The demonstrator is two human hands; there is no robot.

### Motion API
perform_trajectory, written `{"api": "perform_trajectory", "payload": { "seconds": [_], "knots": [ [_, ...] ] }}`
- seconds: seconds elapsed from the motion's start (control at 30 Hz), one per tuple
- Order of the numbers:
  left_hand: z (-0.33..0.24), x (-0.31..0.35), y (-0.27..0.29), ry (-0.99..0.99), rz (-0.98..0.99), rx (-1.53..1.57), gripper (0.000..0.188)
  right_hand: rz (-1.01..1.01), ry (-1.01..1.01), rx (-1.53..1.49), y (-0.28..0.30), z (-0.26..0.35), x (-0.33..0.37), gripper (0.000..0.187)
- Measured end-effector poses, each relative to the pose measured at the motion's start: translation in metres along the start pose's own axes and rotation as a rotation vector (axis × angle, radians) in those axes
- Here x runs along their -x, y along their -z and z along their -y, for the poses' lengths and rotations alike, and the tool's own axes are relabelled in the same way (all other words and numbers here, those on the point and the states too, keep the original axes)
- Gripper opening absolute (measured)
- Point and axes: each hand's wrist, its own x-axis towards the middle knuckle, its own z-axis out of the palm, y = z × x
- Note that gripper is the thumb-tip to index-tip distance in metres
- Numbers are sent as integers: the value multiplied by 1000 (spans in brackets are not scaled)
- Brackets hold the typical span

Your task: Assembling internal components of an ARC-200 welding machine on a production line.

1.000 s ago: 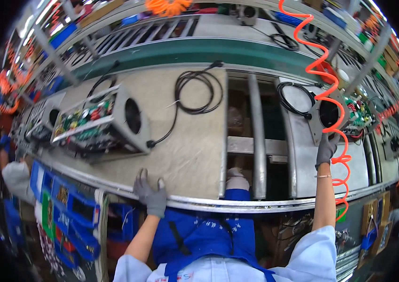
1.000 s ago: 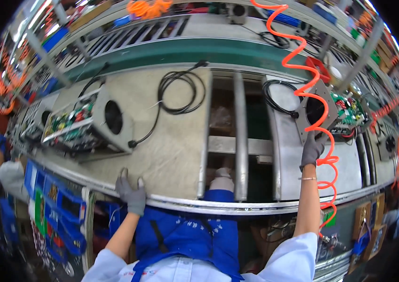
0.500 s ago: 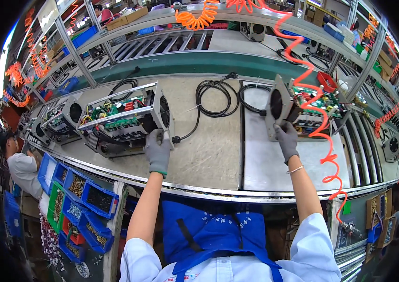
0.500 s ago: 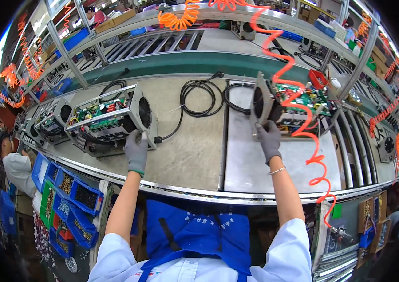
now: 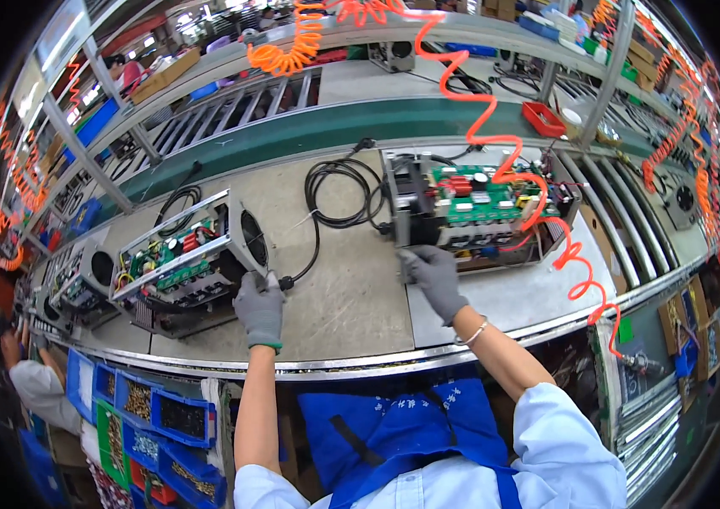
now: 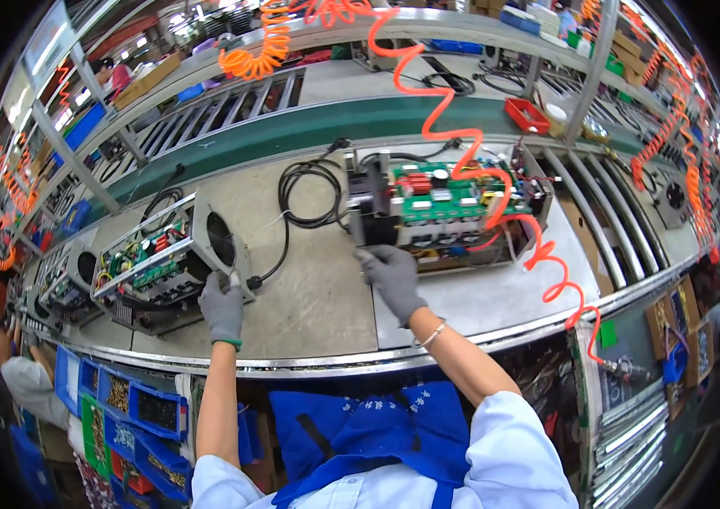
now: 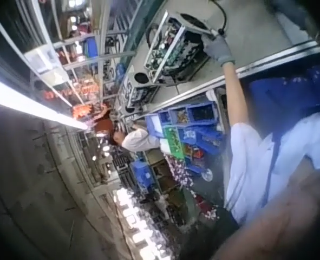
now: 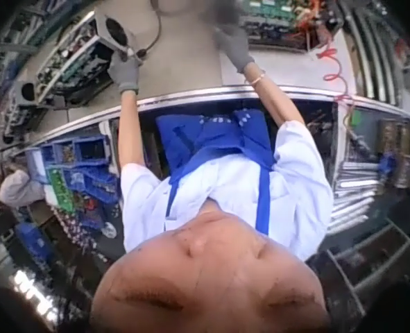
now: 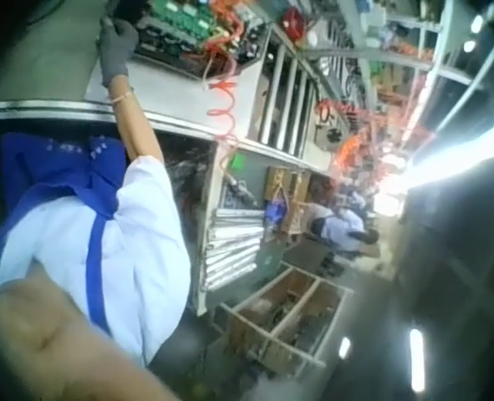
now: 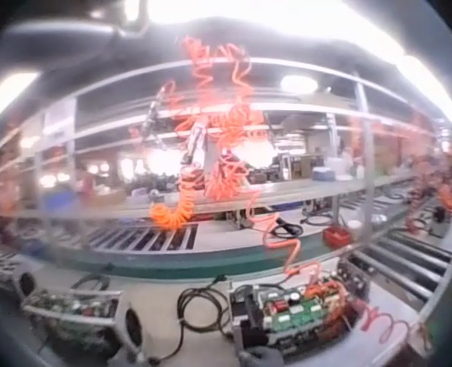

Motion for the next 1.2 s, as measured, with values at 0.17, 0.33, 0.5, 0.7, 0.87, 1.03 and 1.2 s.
{"api": "perform_trajectory", "payload": {
  "seconds": [0.17, 0.33, 0.5, 0.7, 0.87, 1.03, 1.2],
  "knots": [
    [21, -7, -7, -13, -26, -61, 30, -27, -37, -105, -21, 8, 20, 28],
    [20, -4, -8, 54, 1, 27, 30, 36, -6, -172, -24, 10, 58, 26],
    [9, -1, -5, 61, -20, -169, 51, 61, 61, 19, -35, 17, 79, 24],
    [27, 4, -11, 16, 81, 6, 61, 203, 158, 163, -28, 20, 78, 30],
    [-15, 59, -12, -218, -135, 31, 70, 154, 495, 367, 38, 1, 102, 38],
    [-62, 83, -47, -227, 266, 196, 59, -182, -50, 691, 177, -30, 125, 24],
    [-24, 73, -76, -202, 427, 275, 47, -432, 431, 1080, 252, 5, 97, 75]
  ]
}}
